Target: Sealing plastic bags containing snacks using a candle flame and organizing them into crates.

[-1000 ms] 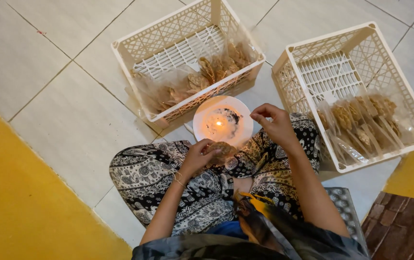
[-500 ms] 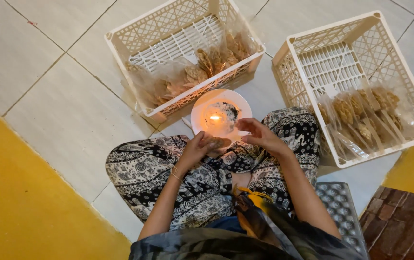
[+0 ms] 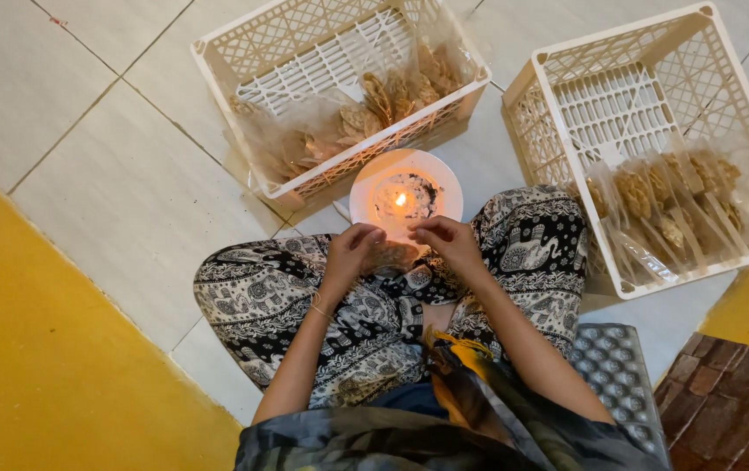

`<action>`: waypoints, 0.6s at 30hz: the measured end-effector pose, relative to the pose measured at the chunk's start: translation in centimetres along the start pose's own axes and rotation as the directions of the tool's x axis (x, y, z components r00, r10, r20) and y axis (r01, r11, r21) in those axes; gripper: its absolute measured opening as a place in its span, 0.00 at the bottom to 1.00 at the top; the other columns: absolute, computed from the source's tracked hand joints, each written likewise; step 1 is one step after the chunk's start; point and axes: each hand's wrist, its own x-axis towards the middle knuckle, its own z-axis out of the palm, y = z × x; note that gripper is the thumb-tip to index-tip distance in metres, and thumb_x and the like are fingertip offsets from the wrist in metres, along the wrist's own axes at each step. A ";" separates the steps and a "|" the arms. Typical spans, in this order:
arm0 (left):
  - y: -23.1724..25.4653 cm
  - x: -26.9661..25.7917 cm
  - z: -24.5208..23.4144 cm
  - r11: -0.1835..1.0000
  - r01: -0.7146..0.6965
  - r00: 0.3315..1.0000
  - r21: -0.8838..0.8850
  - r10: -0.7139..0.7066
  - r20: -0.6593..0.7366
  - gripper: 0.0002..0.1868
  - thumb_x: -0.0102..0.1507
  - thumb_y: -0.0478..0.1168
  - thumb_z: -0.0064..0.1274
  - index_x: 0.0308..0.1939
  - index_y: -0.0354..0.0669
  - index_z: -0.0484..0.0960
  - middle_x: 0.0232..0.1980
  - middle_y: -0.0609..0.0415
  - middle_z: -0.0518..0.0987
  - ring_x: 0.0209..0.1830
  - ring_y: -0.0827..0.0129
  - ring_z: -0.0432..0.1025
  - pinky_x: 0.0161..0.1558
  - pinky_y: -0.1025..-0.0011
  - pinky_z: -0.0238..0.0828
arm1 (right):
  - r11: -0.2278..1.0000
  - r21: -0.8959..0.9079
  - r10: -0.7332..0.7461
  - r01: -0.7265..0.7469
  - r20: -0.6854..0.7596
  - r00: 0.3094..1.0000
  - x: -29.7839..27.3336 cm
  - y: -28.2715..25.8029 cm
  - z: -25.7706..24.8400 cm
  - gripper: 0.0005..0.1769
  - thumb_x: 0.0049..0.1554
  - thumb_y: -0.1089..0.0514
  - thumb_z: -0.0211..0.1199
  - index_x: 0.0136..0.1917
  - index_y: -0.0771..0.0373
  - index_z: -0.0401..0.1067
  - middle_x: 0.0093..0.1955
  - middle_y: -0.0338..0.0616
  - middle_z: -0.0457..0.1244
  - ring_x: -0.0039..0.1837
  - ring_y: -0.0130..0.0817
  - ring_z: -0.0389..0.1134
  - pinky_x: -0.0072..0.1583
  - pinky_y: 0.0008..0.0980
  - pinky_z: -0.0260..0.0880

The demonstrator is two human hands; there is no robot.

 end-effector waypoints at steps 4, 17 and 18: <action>0.4 -0.1 -0.5 0.986 -0.029 0.998 -0.163 0.021 -0.055 0.09 0.68 0.43 0.58 0.45 0.44 0.87 0.38 0.47 0.87 0.43 0.64 0.81 0.50 0.65 0.78 | 0.997 0.052 -0.048 0.052 -0.062 0.997 0.4 1.5 0.2 0.07 0.60 0.67 0.68 0.53 0.66 0.80 0.42 0.54 0.73 0.46 0.41 0.76 0.56 0.42 0.77; 2.7 -1.7 -0.7 0.981 -0.184 0.978 -0.054 0.178 -0.106 0.10 0.68 0.38 0.55 0.53 0.47 0.83 0.38 0.48 0.88 0.43 0.67 0.83 0.43 0.73 0.79 | 0.959 -0.105 -0.273 0.262 -0.102 0.957 -0.3 2.0 0.3 0.13 0.63 0.68 0.63 0.61 0.67 0.78 0.43 0.54 0.71 0.50 0.40 0.75 0.58 0.41 0.75; 2.4 -1.6 -0.7 0.976 -0.216 0.974 -0.035 0.213 -0.083 0.14 0.67 0.37 0.59 0.57 0.48 0.83 0.40 0.48 0.88 0.45 0.67 0.82 0.46 0.72 0.79 | 0.956 -0.107 -0.283 0.272 -0.107 0.953 -0.4 1.6 0.2 0.12 0.63 0.69 0.63 0.60 0.67 0.79 0.43 0.54 0.71 0.50 0.42 0.76 0.56 0.41 0.75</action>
